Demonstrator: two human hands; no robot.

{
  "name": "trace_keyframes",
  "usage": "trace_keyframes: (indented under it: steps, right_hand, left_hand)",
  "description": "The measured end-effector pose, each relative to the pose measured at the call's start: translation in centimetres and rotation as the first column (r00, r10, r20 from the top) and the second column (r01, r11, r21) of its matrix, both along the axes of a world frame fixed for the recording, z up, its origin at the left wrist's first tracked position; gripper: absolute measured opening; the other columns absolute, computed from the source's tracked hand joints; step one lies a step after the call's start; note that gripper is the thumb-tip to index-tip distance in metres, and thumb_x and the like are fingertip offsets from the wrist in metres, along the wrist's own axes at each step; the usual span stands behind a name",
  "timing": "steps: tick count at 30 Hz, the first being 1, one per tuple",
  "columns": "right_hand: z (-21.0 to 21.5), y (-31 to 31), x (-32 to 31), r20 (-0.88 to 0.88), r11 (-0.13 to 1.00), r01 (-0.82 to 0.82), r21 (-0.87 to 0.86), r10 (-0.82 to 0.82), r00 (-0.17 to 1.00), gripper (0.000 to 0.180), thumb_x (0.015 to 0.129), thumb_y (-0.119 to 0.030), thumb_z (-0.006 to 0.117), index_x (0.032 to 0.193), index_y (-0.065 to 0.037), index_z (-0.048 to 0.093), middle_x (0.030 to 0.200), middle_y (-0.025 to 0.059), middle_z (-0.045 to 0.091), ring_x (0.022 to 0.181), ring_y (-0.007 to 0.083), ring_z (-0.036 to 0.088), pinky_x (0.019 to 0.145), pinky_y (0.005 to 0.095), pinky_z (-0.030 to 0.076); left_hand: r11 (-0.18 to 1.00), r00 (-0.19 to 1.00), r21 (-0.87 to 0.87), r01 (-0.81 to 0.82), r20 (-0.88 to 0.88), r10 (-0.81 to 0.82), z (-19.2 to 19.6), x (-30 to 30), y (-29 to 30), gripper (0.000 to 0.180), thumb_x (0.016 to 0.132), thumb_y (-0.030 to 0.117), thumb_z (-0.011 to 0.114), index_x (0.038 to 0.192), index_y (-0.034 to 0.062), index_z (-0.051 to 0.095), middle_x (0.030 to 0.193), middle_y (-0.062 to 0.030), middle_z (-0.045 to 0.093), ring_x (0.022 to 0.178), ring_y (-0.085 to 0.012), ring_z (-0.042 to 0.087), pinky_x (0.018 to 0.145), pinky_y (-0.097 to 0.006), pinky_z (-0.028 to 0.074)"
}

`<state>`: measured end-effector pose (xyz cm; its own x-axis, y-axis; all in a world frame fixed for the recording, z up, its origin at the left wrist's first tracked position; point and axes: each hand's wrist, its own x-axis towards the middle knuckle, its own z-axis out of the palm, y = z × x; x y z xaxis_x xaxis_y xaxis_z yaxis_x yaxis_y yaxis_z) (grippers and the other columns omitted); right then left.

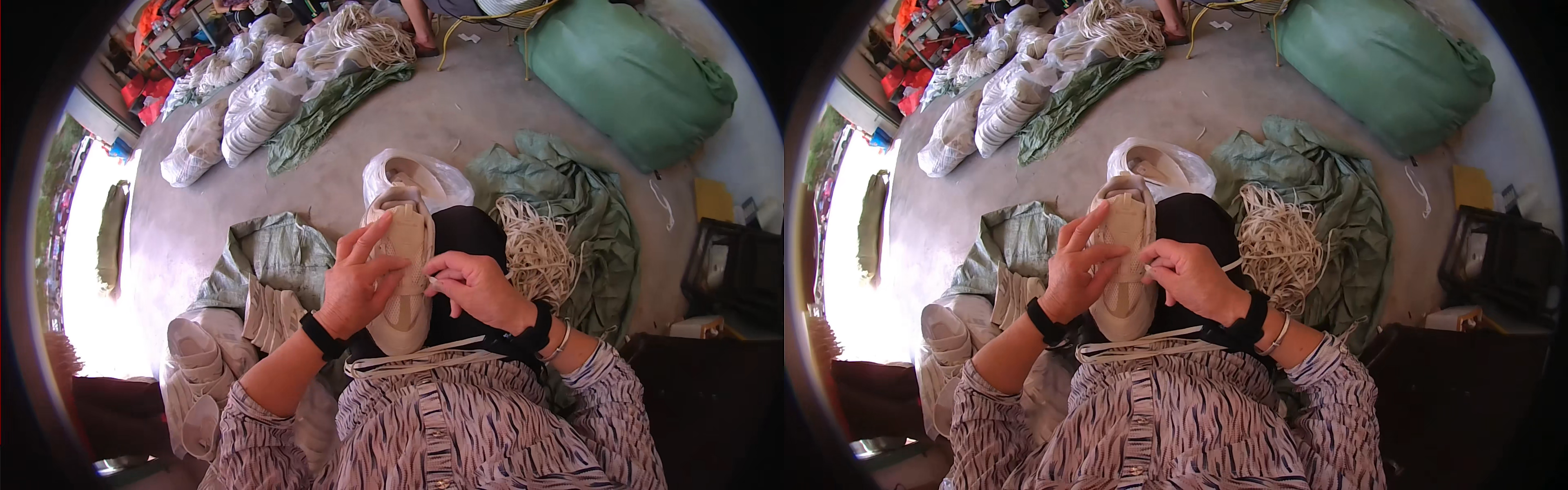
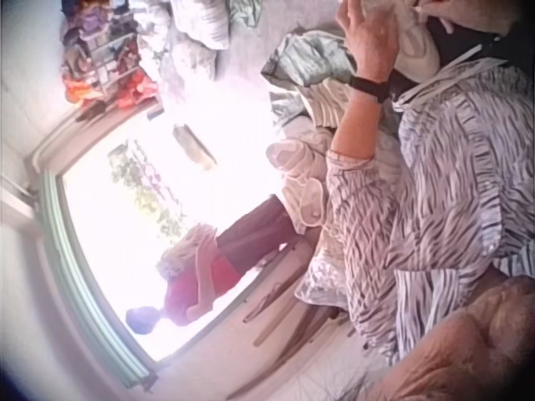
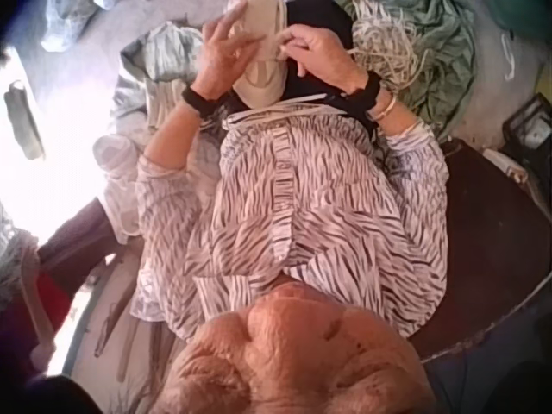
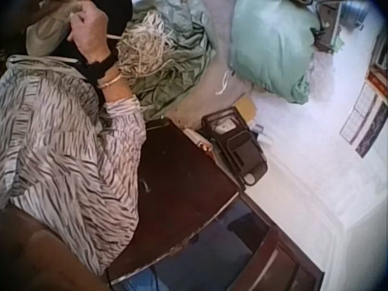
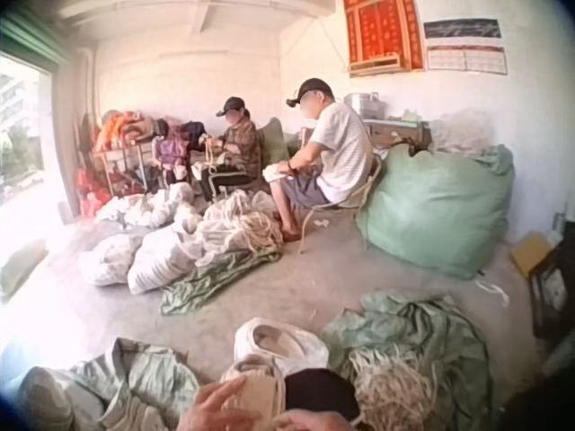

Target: Lacing a pair of white sneakers while sitting in a shoe workshop.

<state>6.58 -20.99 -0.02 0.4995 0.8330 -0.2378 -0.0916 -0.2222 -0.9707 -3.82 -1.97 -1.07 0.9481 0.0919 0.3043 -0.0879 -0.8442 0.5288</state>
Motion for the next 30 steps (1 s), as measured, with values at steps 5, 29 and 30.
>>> trace_keyframes:
  steps: [5, 29, 30]
  right_hand:
    - [-0.3, 0.8, -0.3, 0.072, 1.000, -0.007, 0.002, 0.007, 0.997, 0.017, 0.086, -0.003, 0.054, 0.103, 0.001, 0.056, 0.083, 0.0075, 0.067, 0.059, 0.0066, 0.058, 0.050, 0.0199, 0.046]
    - [-2.0, 2.1, -1.0, 0.783, 0.999, 0.042, 0.001, -0.027, 0.621, 0.007, 0.078, -0.003, 0.059, 0.081, -0.006, 0.053, 0.079, 0.0092, 0.054, 0.066, 0.0309, 0.057, 0.054, 0.0364, 0.046]
    - [-2.0, 2.3, -1.0, 0.787, 0.999, 0.042, -0.016, -0.013, 0.617, 0.007, 0.077, -0.003, 0.059, 0.080, -0.005, 0.053, 0.079, 0.0095, 0.054, 0.065, 0.0314, 0.057, 0.055, 0.0366, 0.046]
  left_hand:
    - [0.998, 0.998, 0.056, 0.020, 0.056, -0.023, 0.4, -0.4, 0.5, 0.018, 0.073, 0.011, 0.066, 0.090, 0.0186, 0.068, 0.138, -0.0036, 0.042, 0.114, -0.0289, 0.046, 0.082, -0.035, 0.050]
    - [0.995, 0.989, -0.022, -0.099, -0.113, 0.096, 0.6, 0.3, 0.2, 0.029, 0.062, 0.013, 0.069, 0.089, 0.0155, 0.059, 0.135, -0.0073, 0.042, 0.111, -0.0319, 0.045, 0.081, -0.041, 0.048]
    - [0.994, 0.989, -0.023, -0.108, -0.104, 0.105, 0.6, 0.4, 0.1, 0.029, 0.061, 0.013, 0.069, 0.089, 0.0153, 0.059, 0.134, -0.0071, 0.042, 0.110, -0.0319, 0.045, 0.081, -0.041, 0.048]
